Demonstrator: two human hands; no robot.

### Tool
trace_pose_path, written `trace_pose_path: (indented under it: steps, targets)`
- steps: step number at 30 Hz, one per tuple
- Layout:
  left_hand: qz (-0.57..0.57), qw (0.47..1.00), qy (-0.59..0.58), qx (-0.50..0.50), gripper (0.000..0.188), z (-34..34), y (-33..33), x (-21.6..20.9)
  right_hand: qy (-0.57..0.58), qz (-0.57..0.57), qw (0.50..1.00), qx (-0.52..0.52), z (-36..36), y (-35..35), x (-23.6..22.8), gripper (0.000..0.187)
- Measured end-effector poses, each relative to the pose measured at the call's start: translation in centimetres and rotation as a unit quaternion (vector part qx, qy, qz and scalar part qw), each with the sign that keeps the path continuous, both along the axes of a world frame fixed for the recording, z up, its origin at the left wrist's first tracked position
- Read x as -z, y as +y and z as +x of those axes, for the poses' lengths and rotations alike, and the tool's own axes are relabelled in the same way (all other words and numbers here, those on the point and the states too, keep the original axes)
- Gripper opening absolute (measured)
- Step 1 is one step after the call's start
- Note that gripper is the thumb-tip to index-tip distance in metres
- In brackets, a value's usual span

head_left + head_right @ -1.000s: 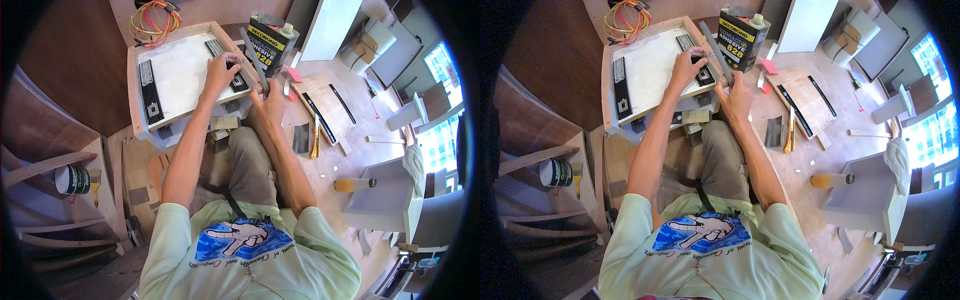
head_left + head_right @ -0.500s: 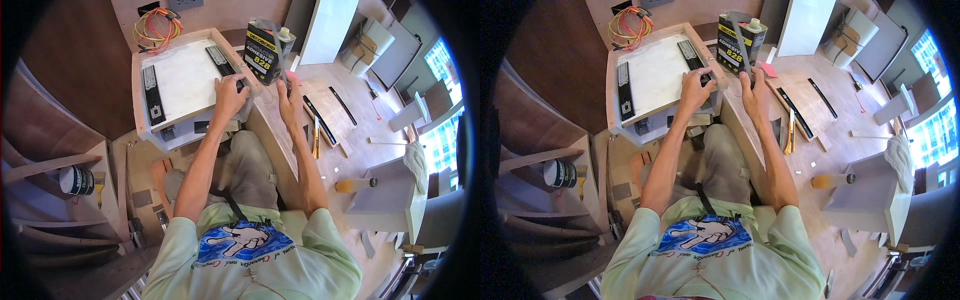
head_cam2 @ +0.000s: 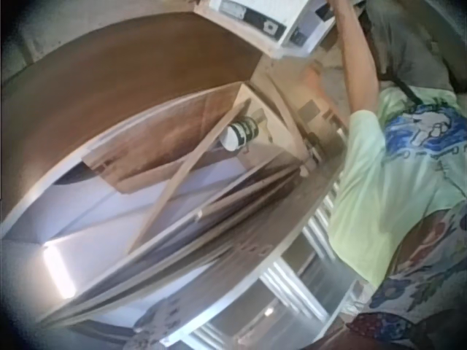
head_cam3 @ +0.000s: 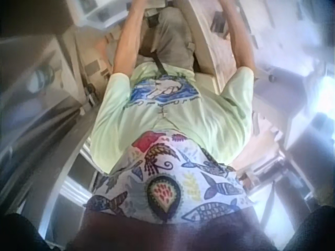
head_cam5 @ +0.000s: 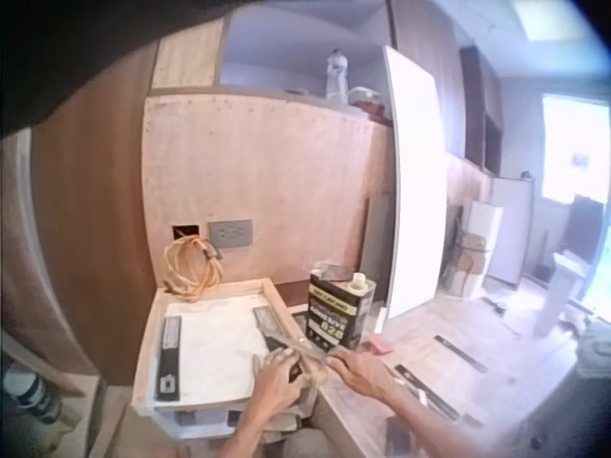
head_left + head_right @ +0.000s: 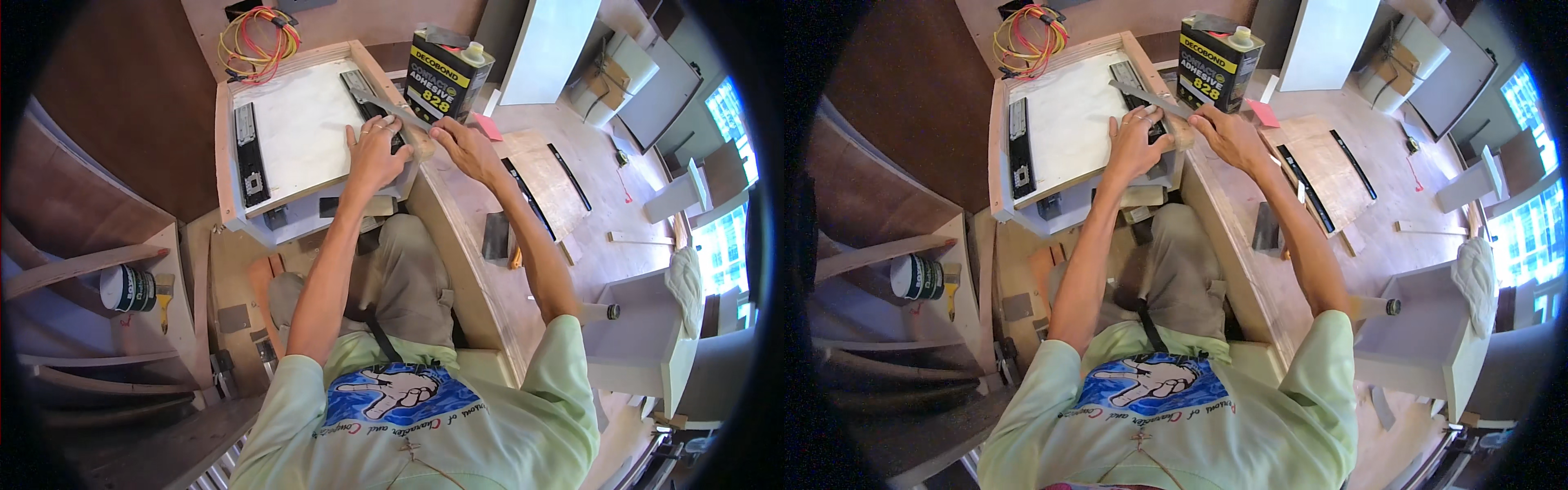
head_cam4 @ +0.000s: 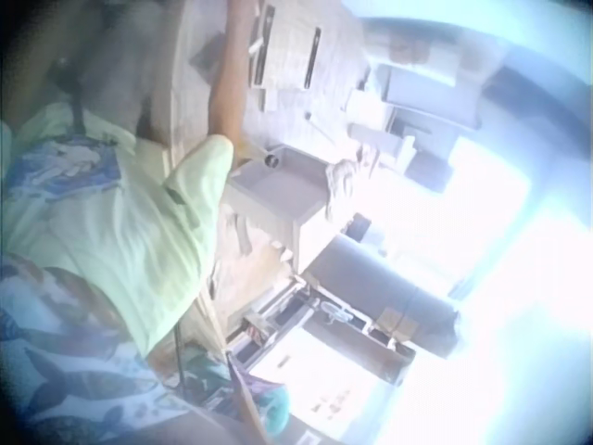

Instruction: The person aligns drawer slides on a wooden drawer unit, using a ruler to check the position and a file to smooth the edges of the wood panel.

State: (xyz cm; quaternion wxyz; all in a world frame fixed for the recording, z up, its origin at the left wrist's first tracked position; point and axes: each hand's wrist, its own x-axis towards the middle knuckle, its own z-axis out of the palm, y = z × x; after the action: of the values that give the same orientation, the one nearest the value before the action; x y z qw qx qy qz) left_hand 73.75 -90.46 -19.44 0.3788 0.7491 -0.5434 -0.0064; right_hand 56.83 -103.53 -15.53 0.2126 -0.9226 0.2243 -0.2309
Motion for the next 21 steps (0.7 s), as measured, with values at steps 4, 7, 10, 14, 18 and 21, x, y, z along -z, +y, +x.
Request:
trace_pose_path:
  steps: [4,7,10,14,18,21]
  targets:
    - [-0.006,1.0,-0.017,0.002,0.054,-0.3,0.3,-0.4,0.058,-0.025,0.998,0.004,0.7,-0.1,-0.6,0.039]
    - [-0.032,0.999,-0.026,0.005,0.052,-0.3,0.5,-0.2,0.078,-0.056,0.995,-0.019,1.2,-1.1,-1.1,0.04]
    - [-0.025,0.999,-0.036,0.002,0.05,-0.3,0.5,0.0,0.098,-0.091,0.991,-0.029,1.8,-1.2,-2.2,0.039]
    - [-0.061,0.997,-0.037,-0.002,0.05,-0.6,0.4,0.1,0.134,-0.139,0.981,-0.002,2.5,-1.6,-3.0,0.038]
    - [-0.065,0.997,-0.035,-0.001,0.049,-0.7,0.5,0.3,0.116,-0.118,0.986,-0.031,2.5,-2.9,-3.0,0.037]
    - [-0.03,0.999,-0.037,-0.004,0.05,-0.5,0.7,0.3,0.134,-0.145,0.98,-0.022,2.7,-1.6,-2.8,0.036]
